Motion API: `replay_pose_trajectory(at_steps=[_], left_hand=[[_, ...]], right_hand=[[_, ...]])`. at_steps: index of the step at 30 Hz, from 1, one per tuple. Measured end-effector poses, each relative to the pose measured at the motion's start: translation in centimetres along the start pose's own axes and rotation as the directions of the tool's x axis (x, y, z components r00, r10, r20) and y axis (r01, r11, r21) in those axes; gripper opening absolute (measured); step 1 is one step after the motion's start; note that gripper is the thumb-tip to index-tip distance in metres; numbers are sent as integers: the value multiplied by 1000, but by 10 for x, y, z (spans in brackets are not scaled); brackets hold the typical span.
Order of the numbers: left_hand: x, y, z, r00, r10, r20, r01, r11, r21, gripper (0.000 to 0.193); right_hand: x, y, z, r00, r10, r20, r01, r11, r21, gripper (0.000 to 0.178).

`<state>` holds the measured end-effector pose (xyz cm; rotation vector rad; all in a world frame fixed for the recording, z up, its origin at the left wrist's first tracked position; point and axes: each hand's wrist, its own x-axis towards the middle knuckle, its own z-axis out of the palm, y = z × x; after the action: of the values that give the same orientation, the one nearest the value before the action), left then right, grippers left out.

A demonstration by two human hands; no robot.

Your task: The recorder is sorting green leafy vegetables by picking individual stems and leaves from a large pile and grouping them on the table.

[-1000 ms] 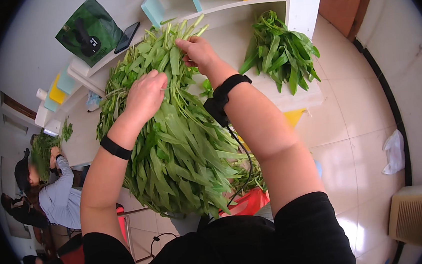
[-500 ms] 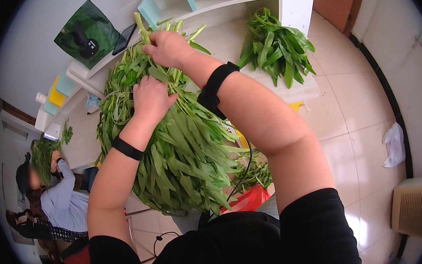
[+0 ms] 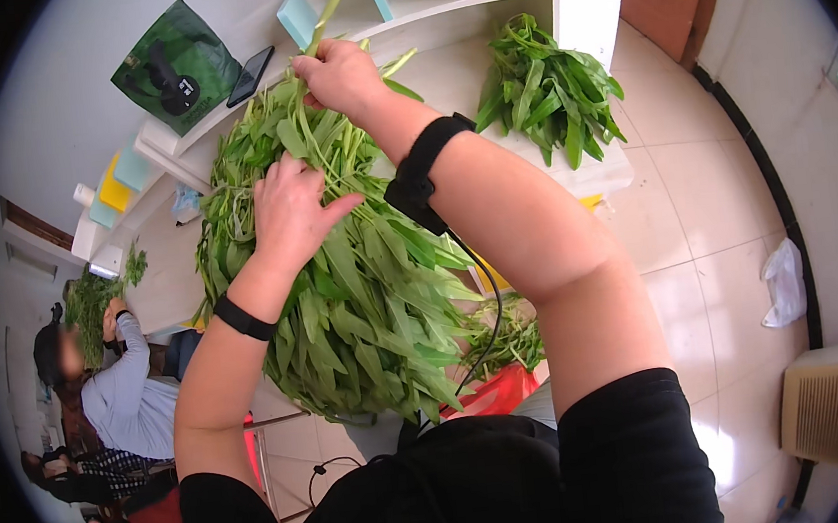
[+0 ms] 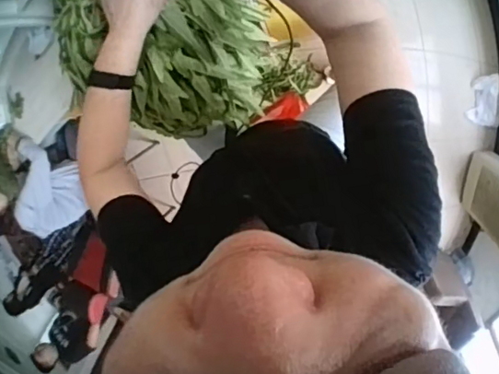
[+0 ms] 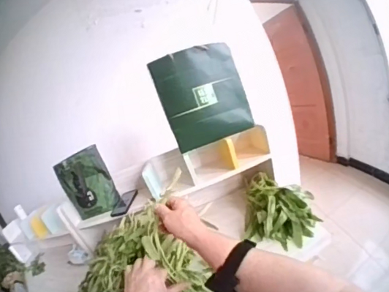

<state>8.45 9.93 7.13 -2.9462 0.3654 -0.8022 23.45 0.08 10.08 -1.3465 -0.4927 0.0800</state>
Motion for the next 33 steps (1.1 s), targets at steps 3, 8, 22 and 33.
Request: replay_pose_trajectory(at_steps=[3,8,22,33], left_hand=[[-4,-2,8,999,47,-23,-45,996,76,31],[-12,-5,6,998,51,-43,-44,989,139,26],[-28,-1,-1,997,29,-71,-20,992,122,15],[-36,-4,-1,998,-53,40,48,994,101,17]], right_hand=[[5,-12,13,998,-35,54,40,996,-84,26],[21,-45,19,973,-229,-39,221,964,-145,27],[44,-138,-72,869,-439,-227,465,882,75,22],[-96,-220,-148,751,-649,-125,659,748,81,22]])
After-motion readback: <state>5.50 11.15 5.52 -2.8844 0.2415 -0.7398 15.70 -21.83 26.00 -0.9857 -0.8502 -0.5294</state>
